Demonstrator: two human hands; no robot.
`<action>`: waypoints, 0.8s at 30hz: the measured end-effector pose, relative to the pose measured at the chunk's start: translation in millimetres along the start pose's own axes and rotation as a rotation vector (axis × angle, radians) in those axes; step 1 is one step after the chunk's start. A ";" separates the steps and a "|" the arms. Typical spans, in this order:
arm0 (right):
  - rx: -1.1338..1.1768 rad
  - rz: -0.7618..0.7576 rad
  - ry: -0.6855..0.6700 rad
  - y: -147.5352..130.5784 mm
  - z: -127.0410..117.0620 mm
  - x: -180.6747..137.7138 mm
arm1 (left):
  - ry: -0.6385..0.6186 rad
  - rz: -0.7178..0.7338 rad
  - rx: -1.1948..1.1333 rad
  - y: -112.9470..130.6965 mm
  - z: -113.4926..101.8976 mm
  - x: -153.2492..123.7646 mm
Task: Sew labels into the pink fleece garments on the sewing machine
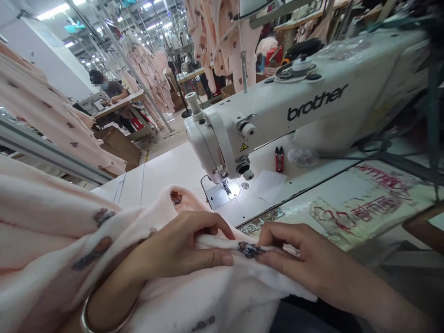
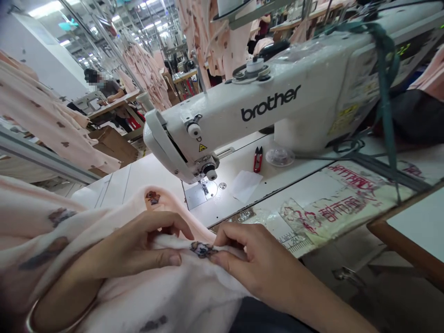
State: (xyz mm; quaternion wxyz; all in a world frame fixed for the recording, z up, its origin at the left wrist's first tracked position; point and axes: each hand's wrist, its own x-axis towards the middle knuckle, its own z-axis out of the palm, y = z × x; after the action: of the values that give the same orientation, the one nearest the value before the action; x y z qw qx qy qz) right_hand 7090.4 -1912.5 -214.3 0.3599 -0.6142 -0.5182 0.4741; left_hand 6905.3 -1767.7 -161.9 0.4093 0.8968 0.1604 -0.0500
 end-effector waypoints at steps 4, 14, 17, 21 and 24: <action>0.047 -0.013 0.087 -2.9 6.4 3.0 | 0.032 0.002 -0.061 2.6 11.2 5.7; 0.310 0.043 -0.054 3.4 -1.1 -3.4 | 0.112 -0.198 -0.198 -1.5 8.8 6.0; 0.316 0.026 -0.082 7.5 -4.9 -5.6 | 0.109 -0.220 -0.249 -3.2 7.0 6.2; 0.275 0.012 -0.052 7.8 -5.5 -7.2 | 0.127 -0.244 -0.245 -6.4 7.0 6.6; 0.224 0.025 -0.018 6.4 -5.3 -9.2 | 0.137 -0.253 -0.219 -10.1 7.5 6.4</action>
State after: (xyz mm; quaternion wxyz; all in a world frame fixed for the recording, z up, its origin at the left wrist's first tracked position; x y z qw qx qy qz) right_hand 7097.3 -1922.5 -216.7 0.4156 -0.5723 -0.4577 0.5388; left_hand 6908.3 -1765.6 -175.5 0.4832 0.8208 0.3038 -0.0219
